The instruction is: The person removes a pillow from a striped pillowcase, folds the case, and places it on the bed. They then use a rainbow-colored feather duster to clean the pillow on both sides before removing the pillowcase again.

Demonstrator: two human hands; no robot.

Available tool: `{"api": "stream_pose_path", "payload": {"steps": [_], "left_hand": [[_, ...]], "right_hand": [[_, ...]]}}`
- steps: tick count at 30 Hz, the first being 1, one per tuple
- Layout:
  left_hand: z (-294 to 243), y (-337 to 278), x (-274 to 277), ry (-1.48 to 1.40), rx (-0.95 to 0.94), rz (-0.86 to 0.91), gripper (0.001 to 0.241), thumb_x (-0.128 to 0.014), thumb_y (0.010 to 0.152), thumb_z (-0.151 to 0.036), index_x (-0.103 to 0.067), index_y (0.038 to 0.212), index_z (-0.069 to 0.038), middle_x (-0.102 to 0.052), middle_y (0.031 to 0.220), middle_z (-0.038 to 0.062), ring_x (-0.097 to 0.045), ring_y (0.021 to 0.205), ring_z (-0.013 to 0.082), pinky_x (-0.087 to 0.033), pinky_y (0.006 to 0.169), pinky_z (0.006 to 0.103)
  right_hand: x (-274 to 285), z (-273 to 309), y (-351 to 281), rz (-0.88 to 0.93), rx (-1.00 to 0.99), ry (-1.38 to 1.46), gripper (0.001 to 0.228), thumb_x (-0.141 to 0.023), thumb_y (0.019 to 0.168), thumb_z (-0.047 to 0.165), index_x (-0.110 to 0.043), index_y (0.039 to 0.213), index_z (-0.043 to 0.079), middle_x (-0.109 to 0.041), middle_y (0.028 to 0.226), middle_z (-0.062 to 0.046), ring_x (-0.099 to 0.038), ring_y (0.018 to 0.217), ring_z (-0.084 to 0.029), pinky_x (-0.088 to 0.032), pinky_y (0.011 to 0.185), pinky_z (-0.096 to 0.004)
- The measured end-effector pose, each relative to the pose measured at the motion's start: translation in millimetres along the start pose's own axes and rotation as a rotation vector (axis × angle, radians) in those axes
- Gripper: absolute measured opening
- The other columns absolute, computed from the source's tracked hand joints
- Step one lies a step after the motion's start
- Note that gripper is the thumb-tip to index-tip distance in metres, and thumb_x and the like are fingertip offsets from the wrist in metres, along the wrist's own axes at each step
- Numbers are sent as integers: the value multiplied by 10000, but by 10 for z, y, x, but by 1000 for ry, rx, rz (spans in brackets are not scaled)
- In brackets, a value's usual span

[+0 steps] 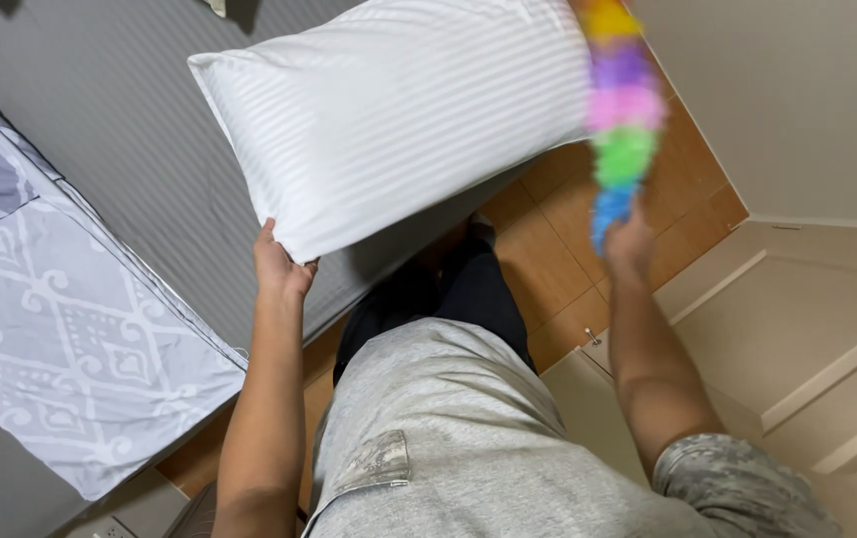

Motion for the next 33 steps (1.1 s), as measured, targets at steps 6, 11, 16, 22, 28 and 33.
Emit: {"api": "stream_pose_path", "payload": {"steps": [6,11,16,22,28,33], "left_hand": [[92,708,1328,1084,-342,-197,454,-584,1004,-335,-661,1204,65,-740,1080,175,-690,965,270,-532,829,377],[-43,1233,1488,1374,-350,-329,675,-690,945,-476,-603,1256,116,-671,1161,267,-654,1073,341,-515,917,431],[-477,1655,706,1205,-329,-403,841,-676,941,-564,-491,1373,133,-609,1297,295,-618,1193,354,-499,983,426],[-412,1603,112,864,-284,-536,1063,-694,935,-646,-253,1493,145,-493,1399,283,-552,1242,342,-491,999,417],[-417,1024,-956,416,-373,-329,976,-740,819,-560,-435,1454,115,-629,1376,261,-681,1195,365,-603,958,443],[-773,95,-1219,279,-760,-184,874,-831,960,-433,-396,1446,148,-583,1467,313,-634,1357,397,-541,1142,462]], "right_hand": [[-103,-771,901,-428,103,525,449,-554,999,112,-585,1445,62,-684,1351,-172,-675,1194,-309,-510,1030,-421],[322,297,920,-39,209,863,468,-572,1028,224,-559,1447,18,-681,1319,-128,-655,1160,-235,-523,1006,-378],[309,1331,1805,277,177,1183,620,-665,987,418,-512,1452,36,-680,1333,-100,-690,1175,-229,-574,1022,-396],[-250,2207,2325,612,170,1115,725,-756,920,528,-553,1433,57,-674,1349,-99,-668,1187,-226,-564,1029,-389],[-418,2194,2502,804,-51,972,456,-816,842,375,-647,1180,119,-704,1008,-35,-668,814,-170,-540,687,-319],[-347,1761,2991,1177,170,1479,103,-655,953,165,-587,984,95,-611,787,-25,-565,630,-175,-441,532,-316]]}}
Point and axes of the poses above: each hand's wrist, its own y-axis towards the middle knuckle, its own x-axis out of the back of the hand, z = x × y, the point moved 4 cm from there along y, towards the middle knuckle
